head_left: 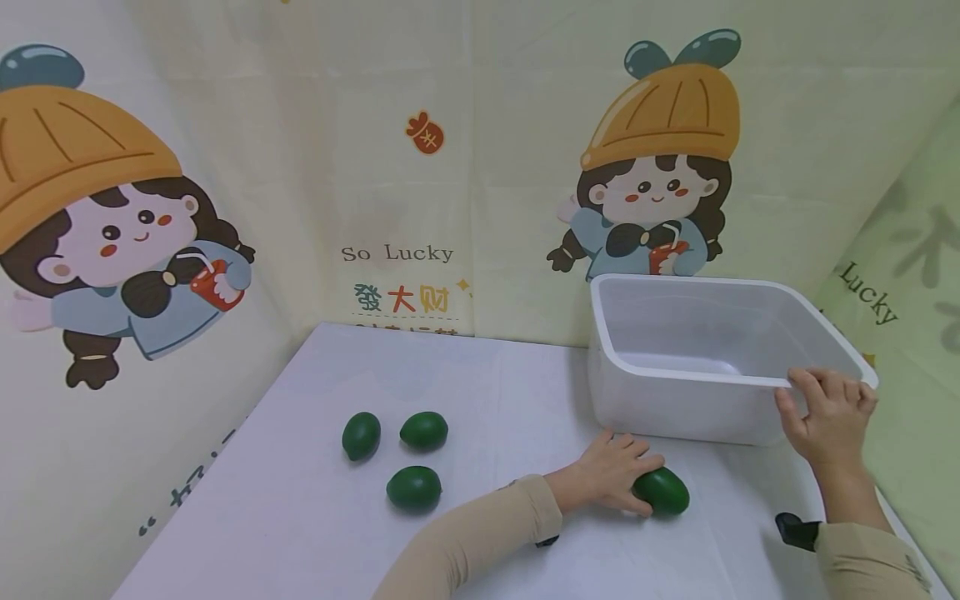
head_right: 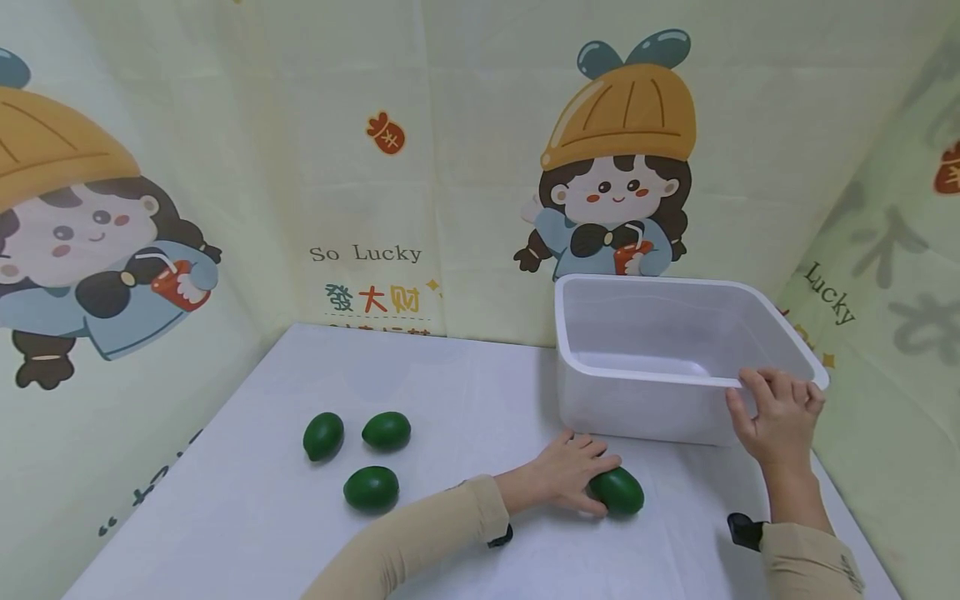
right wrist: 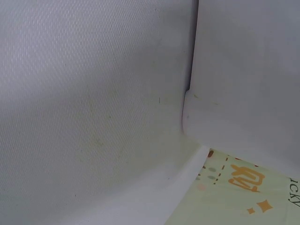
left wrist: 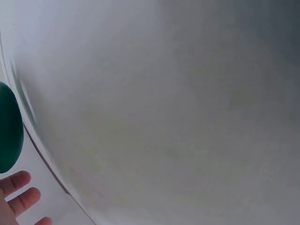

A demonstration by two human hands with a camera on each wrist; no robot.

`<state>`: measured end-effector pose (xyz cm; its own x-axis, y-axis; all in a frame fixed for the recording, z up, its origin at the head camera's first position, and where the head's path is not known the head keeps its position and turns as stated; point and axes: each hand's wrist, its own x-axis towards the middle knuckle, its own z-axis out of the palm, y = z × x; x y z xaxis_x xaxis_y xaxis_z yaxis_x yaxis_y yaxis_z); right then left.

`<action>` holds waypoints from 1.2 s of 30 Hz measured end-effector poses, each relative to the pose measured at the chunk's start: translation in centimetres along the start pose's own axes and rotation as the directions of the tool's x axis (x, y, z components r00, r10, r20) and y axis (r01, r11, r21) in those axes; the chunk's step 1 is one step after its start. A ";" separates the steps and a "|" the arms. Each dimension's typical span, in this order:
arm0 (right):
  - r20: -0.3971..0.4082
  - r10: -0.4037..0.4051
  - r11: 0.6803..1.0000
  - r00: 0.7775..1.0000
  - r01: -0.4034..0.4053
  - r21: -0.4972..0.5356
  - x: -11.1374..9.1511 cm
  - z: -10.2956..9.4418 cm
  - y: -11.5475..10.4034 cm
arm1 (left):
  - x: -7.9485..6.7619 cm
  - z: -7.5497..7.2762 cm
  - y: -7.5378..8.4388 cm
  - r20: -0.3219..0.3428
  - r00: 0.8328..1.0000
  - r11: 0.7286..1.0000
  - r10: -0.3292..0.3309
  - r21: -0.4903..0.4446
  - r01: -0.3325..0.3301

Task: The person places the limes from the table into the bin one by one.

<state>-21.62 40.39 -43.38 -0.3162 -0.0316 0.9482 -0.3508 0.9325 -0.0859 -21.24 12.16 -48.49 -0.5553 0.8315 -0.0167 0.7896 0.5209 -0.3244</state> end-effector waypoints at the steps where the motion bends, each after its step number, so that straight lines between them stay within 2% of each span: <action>1: 0.008 0.002 1.000 1.000 -0.002 -0.003 0.0 0.0 0.0 | 0.0 0.0 0.0 -0.003 1.000 1.000 0.001 -0.002 -0.001; 10: 0.032 0.010 1.000 0.999 -0.010 -0.007 -0.1 -0.2 0.0 | -0.4 -0.5 -0.1 -0.035 0.999 1.000 0.008 -0.007 -0.009; 19: 0.041 0.018 1.000 0.999 -0.018 0.001 -0.1 -0.1 0.1 | -1.1 -2.0 -0.6 -0.076 0.997 1.000 0.000 0.014 0.001; 25: 0.019 0.013 1.000 1.000 -0.013 0.008 -0.1 -0.1 0.1 | -1.3 -2.4 -0.9 -0.084 0.996 1.000 -0.015 -0.017 0.013; 36: -0.018 0.001 1.000 1.000 -0.001 0.011 0.1 0.1 -0.2 | -1.9 -3.9 -1.9 -0.156 0.987 0.999 -0.035 -0.021 0.032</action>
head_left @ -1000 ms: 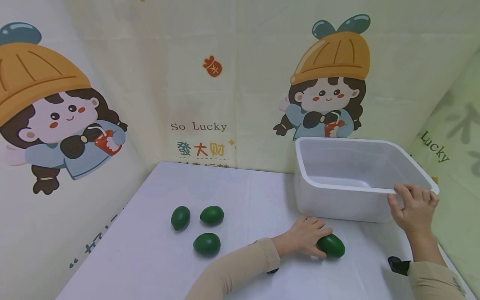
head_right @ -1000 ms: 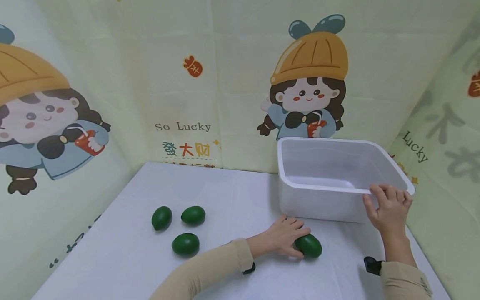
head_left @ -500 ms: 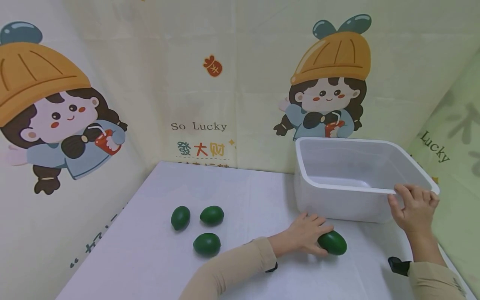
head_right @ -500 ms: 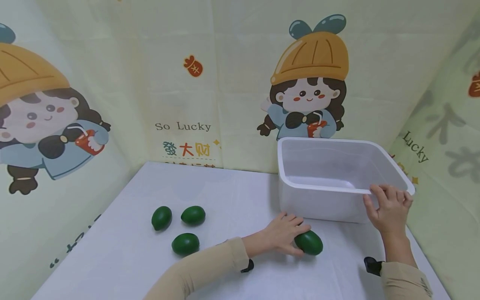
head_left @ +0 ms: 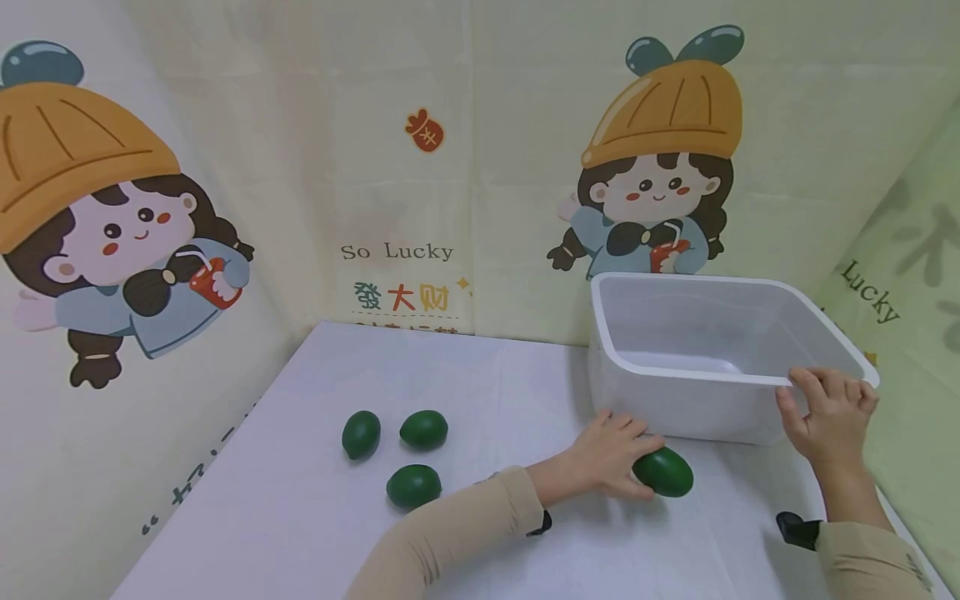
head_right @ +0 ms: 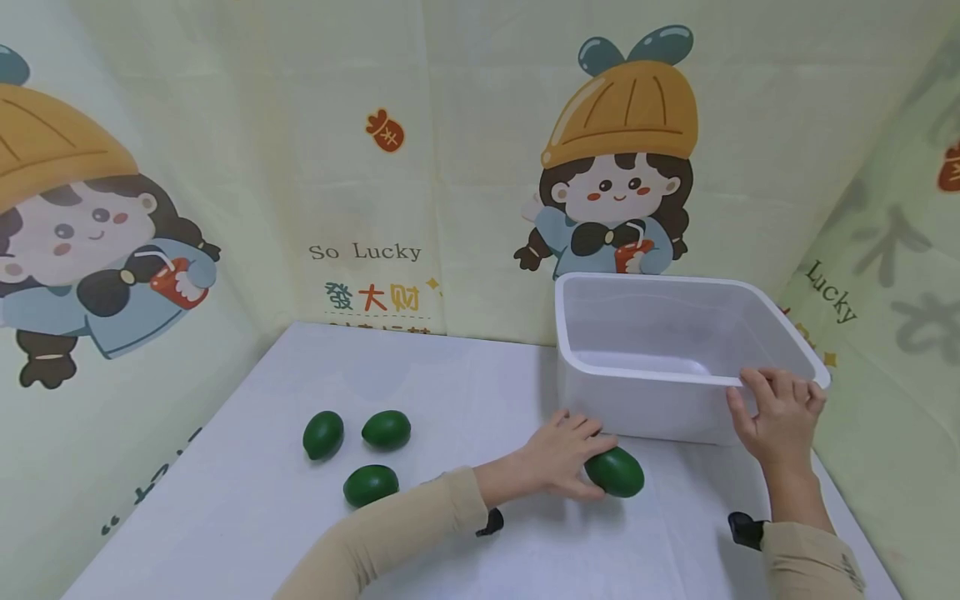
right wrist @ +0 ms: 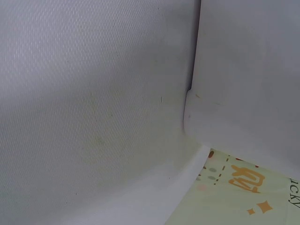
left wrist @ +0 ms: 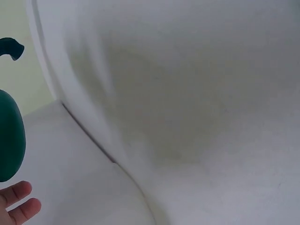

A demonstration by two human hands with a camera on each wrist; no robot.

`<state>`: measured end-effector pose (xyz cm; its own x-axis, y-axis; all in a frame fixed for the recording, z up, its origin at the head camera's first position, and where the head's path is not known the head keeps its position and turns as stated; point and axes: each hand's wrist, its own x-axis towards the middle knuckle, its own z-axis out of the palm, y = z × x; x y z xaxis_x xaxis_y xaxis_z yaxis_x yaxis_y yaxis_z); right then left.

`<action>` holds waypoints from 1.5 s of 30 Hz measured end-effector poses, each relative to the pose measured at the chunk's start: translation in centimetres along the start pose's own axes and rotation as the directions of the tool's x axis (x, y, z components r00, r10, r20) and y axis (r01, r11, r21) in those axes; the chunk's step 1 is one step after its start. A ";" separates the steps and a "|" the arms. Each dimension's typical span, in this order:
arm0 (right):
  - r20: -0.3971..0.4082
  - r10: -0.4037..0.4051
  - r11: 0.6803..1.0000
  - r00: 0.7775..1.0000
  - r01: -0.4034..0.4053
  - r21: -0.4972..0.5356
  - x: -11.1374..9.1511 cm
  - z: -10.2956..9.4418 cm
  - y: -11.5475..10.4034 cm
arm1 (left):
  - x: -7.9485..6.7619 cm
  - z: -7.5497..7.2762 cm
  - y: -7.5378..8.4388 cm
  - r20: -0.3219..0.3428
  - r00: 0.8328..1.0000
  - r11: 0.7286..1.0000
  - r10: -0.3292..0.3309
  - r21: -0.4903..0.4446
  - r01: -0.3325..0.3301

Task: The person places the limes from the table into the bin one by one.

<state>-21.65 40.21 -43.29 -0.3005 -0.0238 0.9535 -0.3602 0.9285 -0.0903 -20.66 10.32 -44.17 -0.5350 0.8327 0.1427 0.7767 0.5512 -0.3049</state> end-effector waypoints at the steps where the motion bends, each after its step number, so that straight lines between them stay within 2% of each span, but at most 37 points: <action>1: 0.000 -0.001 1.000 1.000 0.001 0.001 0.0 0.0 0.0 | 0.0 -0.2 -0.1 -0.005 1.000 1.000 -0.001 0.000 0.001; 7: 0.001 -0.006 1.000 1.000 0.006 0.002 0.0 0.0 0.1 | -0.1 -1.1 -0.6 -0.031 1.000 1.000 -0.007 0.015 0.007; 20: 0.006 0.000 1.000 1.000 0.000 0.000 0.0 0.0 0.1 | -0.3 -2.6 -1.7 -0.057 0.998 0.998 -0.041 -0.041 0.039; 34: 0.005 0.005 1.000 1.000 -0.005 -0.003 -0.1 0.0 0.2 | -0.2 -4.3 -2.8 -0.122 0.989 0.996 -0.080 -0.057 0.074; 45: 0.004 0.002 1.000 1.000 -0.002 -0.002 -0.1 0.0 0.1 | 0.2 -5.6 -3.5 -0.124 0.986 0.992 -0.109 -0.073 0.101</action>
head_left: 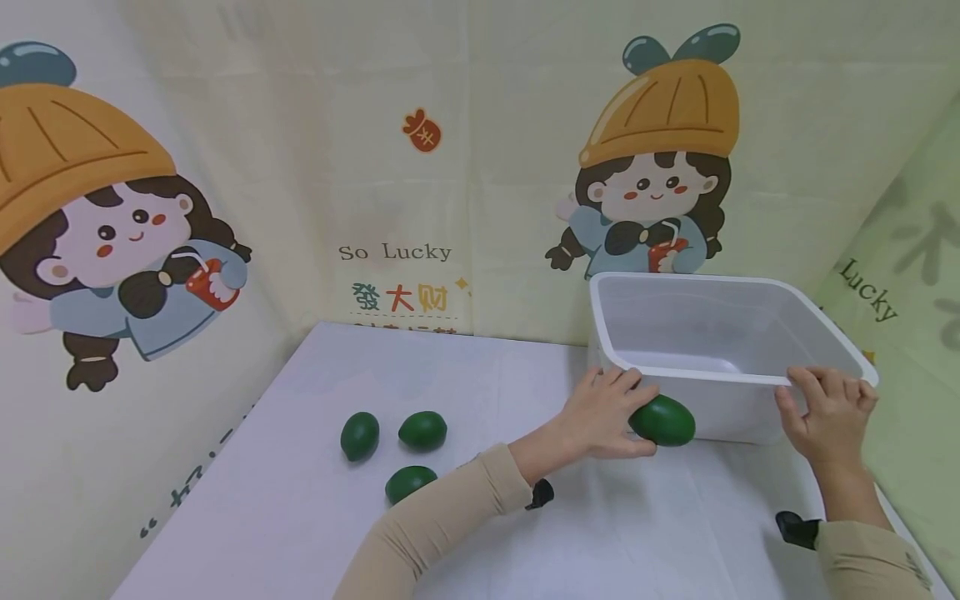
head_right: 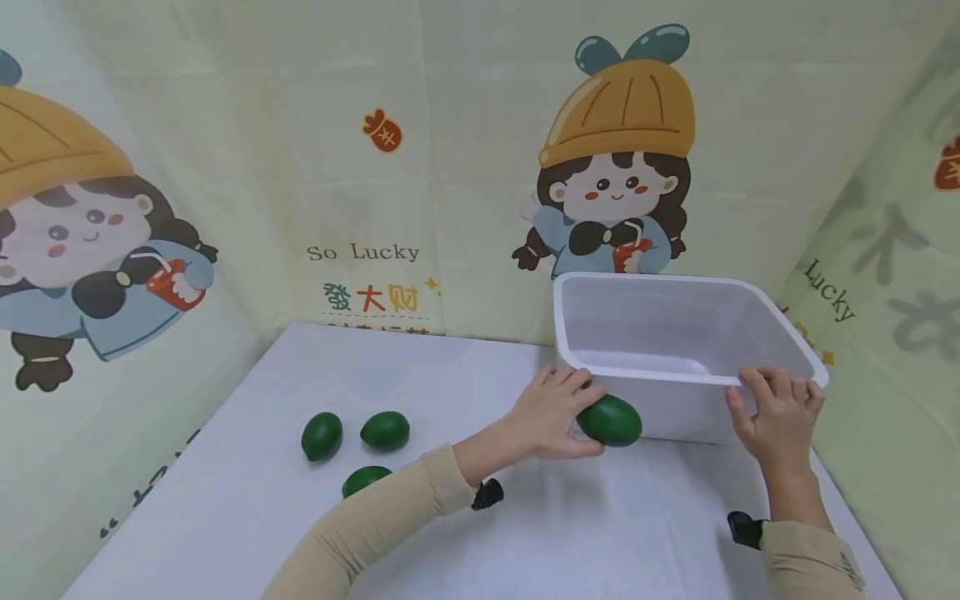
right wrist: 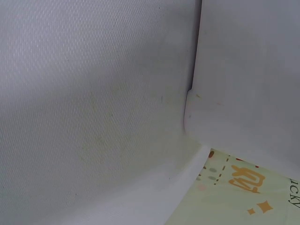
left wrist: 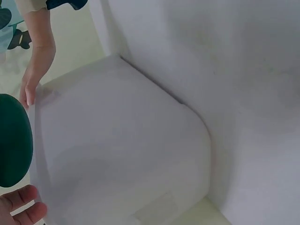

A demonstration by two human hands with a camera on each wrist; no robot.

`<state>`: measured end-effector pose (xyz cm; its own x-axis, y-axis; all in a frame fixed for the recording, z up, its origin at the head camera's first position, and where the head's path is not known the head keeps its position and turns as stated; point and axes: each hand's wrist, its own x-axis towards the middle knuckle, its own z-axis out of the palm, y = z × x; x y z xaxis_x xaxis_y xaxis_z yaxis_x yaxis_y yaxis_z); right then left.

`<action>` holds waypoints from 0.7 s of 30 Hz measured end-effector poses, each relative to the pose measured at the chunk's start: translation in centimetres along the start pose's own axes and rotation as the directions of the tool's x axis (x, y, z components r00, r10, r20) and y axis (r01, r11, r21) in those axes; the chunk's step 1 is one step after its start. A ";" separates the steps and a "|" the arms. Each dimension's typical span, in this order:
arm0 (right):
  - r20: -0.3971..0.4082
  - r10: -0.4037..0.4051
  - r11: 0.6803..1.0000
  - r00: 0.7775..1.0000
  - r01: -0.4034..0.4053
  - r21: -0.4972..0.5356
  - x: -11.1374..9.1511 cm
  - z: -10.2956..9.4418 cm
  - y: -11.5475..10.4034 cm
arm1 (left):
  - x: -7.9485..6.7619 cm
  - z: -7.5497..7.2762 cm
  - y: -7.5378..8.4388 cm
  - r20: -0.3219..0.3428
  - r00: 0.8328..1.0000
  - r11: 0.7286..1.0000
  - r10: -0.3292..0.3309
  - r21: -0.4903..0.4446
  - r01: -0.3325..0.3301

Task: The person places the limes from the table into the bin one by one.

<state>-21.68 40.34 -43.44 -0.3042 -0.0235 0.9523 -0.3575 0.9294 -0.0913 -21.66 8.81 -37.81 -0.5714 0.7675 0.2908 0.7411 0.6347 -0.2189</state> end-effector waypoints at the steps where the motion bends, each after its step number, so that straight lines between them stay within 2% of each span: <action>1: 0.001 -0.001 1.000 1.000 0.001 0.000 0.0 0.0 0.0 | 0.1 -0.2 -0.1 0.001 1.000 1.000 -0.003 -0.001 0.003; 13: -0.001 -0.001 1.000 1.000 0.001 0.003 -0.1 0.0 0.2 | 0.7 -1.6 -0.9 -0.044 0.998 0.999 -0.042 -0.009 0.042; 21: 0.002 0.000 1.000 1.000 0.000 -0.008 0.0 0.0 0.1 | 1.7 -2.6 -1.7 -0.031 0.997 0.992 -0.072 -0.104 0.069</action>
<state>-21.73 40.47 -43.45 -0.3063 -0.0246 0.9516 -0.3507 0.9323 -0.0888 -22.98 8.82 -34.55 -0.6121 0.7165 0.3347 0.7329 0.6729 -0.1002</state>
